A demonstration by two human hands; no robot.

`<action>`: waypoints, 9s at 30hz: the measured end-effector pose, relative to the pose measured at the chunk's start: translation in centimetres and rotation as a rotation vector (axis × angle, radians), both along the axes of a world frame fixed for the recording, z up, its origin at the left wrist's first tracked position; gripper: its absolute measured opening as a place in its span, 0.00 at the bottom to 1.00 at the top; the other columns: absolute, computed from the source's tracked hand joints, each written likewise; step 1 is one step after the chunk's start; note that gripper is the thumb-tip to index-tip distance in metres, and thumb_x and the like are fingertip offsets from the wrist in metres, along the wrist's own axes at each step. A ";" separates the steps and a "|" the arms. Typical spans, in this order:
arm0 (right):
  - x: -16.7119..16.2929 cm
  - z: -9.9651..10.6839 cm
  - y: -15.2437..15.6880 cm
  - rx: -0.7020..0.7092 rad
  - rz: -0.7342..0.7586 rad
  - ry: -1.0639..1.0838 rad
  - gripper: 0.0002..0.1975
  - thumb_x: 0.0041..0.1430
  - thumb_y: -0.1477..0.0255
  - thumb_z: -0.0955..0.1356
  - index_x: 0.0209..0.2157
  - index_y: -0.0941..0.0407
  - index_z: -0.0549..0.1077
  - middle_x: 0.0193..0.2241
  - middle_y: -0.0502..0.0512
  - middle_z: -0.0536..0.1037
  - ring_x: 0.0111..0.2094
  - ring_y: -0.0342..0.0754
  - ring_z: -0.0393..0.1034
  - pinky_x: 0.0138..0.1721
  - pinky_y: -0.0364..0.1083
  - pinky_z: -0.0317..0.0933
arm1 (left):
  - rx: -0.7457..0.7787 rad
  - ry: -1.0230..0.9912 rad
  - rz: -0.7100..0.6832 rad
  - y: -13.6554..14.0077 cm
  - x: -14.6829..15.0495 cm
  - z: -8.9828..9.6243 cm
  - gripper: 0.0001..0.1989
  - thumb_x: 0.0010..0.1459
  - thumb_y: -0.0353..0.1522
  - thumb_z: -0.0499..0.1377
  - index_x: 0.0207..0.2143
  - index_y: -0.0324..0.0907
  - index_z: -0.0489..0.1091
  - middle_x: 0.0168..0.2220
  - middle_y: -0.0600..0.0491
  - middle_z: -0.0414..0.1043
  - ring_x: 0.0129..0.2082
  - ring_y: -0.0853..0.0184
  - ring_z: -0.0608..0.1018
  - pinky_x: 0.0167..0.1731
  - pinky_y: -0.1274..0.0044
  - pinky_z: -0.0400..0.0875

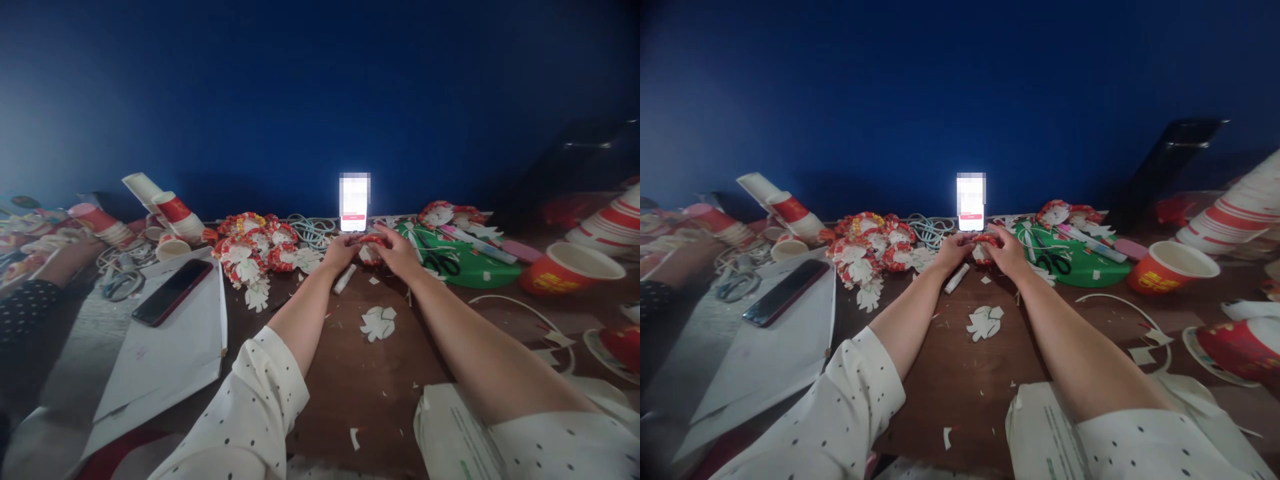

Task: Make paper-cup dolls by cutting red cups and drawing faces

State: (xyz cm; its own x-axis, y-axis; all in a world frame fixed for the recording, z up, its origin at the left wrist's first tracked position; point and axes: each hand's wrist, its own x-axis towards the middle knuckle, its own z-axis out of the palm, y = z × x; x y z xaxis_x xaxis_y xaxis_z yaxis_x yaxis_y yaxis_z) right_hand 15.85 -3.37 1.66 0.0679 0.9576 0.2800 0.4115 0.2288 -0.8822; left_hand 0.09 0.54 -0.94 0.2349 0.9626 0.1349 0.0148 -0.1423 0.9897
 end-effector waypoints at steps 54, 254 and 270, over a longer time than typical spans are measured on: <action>-0.5 -1.5 1.1 -0.057 -0.001 0.297 0.38 0.47 0.60 0.72 0.59 0.53 0.61 0.42 0.55 0.78 0.42 0.57 0.75 0.41 0.55 0.71 | -0.250 -0.478 0.108 -1.0 1.4 1.6 0.18 0.46 0.20 0.59 0.42 0.36 0.70 0.28 0.55 0.73 0.29 0.72 0.76 0.43 0.74 0.69; -0.6 -1.3 0.4 0.183 -0.188 -0.171 0.25 0.57 0.58 0.64 0.52 0.57 0.71 0.49 0.60 0.75 0.49 0.55 0.70 0.52 0.55 0.61 | 0.097 0.327 0.371 -1.6 1.6 1.1 0.13 0.54 0.36 0.58 0.39 0.38 0.75 0.30 0.51 0.76 0.31 0.67 0.75 0.34 0.77 0.67; -0.6 -1.0 0.2 0.183 -0.207 -0.131 0.27 0.53 0.59 0.68 0.53 0.55 0.70 0.51 0.59 0.74 0.50 0.55 0.69 0.53 0.56 0.60 | 0.127 0.366 0.333 -1.9 1.7 1.4 0.13 0.54 0.37 0.58 0.37 0.38 0.75 0.29 0.52 0.75 0.30 0.67 0.74 0.34 0.76 0.66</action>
